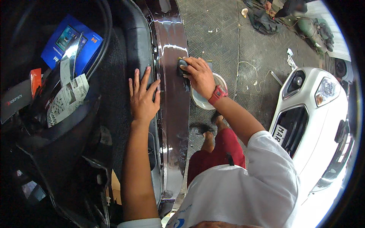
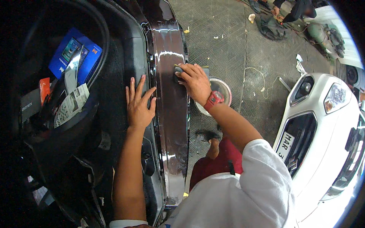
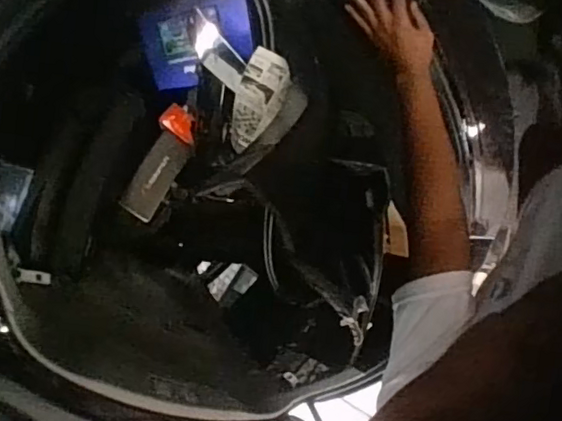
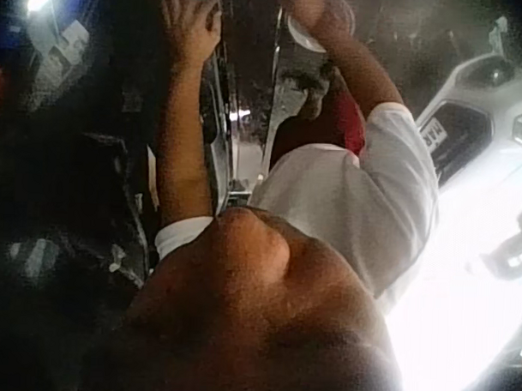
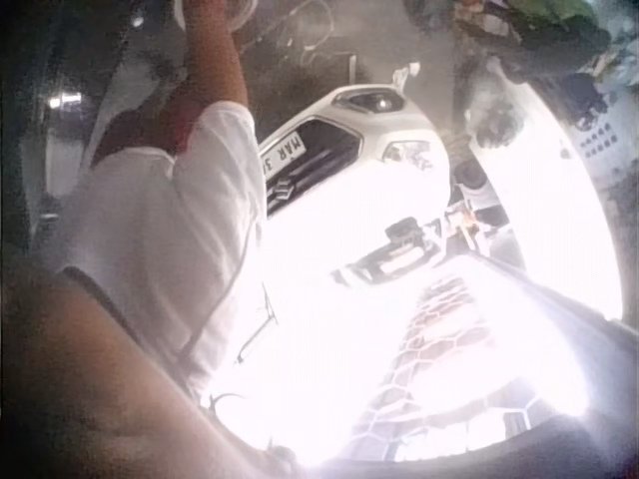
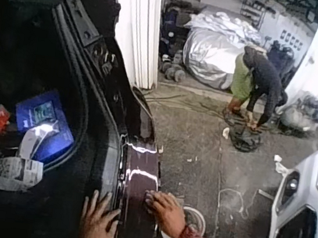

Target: The person sands the surface of a detached black car bumper using a sanding block and water from a nearby bucket. They repeatedly dip the sanding block into the water and rub it against the bumper's surface to smooth it.

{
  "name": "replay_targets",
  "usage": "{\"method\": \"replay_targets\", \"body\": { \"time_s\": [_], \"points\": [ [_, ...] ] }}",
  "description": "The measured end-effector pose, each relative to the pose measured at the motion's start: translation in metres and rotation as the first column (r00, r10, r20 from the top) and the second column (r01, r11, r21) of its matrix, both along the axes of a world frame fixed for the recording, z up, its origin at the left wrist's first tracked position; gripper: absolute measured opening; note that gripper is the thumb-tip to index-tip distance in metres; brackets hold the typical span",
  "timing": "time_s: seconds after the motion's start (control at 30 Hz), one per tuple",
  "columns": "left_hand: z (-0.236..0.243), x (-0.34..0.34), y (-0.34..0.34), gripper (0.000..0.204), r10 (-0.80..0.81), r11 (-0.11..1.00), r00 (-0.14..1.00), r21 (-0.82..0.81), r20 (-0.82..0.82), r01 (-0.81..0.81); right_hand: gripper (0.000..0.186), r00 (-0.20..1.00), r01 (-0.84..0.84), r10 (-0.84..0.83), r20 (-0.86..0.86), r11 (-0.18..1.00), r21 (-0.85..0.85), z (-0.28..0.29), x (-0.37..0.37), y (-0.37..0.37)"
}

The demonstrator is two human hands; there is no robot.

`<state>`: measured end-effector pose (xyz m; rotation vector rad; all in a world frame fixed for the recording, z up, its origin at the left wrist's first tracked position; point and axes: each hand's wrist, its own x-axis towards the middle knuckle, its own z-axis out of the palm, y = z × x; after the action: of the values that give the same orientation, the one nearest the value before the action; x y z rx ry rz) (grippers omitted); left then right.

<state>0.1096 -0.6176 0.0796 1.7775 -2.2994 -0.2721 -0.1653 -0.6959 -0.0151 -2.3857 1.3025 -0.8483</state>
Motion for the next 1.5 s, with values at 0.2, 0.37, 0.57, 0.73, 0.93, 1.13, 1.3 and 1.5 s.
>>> {"method": "replay_targets", "body": {
  "time_s": [0.2,0.37,0.57,0.73,0.93,1.13,1.3,1.5],
  "points": [
    [-0.001,-0.014,-0.009,0.039,-0.024,0.999,1.0,-0.028,-0.009,0.024,0.039,0.984,0.172,-0.177,-0.019,0.974,-0.15,0.011,0.003,-0.151],
    [0.0,-0.003,-0.001,0.043,0.009,1.0,1.0,0.011,0.022,-0.009,0.043,0.988,0.141,-0.138,0.066,0.989,-0.047,-0.004,0.013,-0.006],
    [-0.001,-0.006,-0.006,0.04,-0.004,1.0,1.0,-0.008,-0.005,0.004,0.043,0.987,0.158,-0.158,0.014,0.978,-0.138,-0.006,0.001,-0.064],
    [-0.005,-0.011,-0.001,0.039,-0.022,1.0,0.999,-0.012,-0.032,0.021,0.037,0.966,0.256,-0.257,0.013,0.958,-0.126,0.003,0.001,-0.133],
    [-0.001,-0.001,-0.003,0.04,0.007,1.0,1.0,-0.022,-0.009,-0.007,0.054,0.991,0.132,-0.132,-0.007,0.987,0.093,0.006,0.012,0.036],
    [-0.003,-0.013,-0.008,0.041,-0.02,1.0,1.0,-0.021,-0.016,0.02,0.049,0.937,0.348,-0.347,0.041,0.937,-0.023,-0.002,0.009,-0.125],
    [-0.001,-0.003,-0.001,0.041,0.002,1.0,1.0,-0.003,-0.008,-0.002,0.056,0.965,0.244,-0.249,0.086,0.968,0.064,-0.011,0.021,0.014],
    [0.0,-0.011,-0.008,0.041,-0.008,1.0,1.0,-0.003,-0.009,0.008,0.047,0.959,0.278,-0.278,0.043,0.96,0.011,-0.001,0.012,-0.085]
  ]
}}
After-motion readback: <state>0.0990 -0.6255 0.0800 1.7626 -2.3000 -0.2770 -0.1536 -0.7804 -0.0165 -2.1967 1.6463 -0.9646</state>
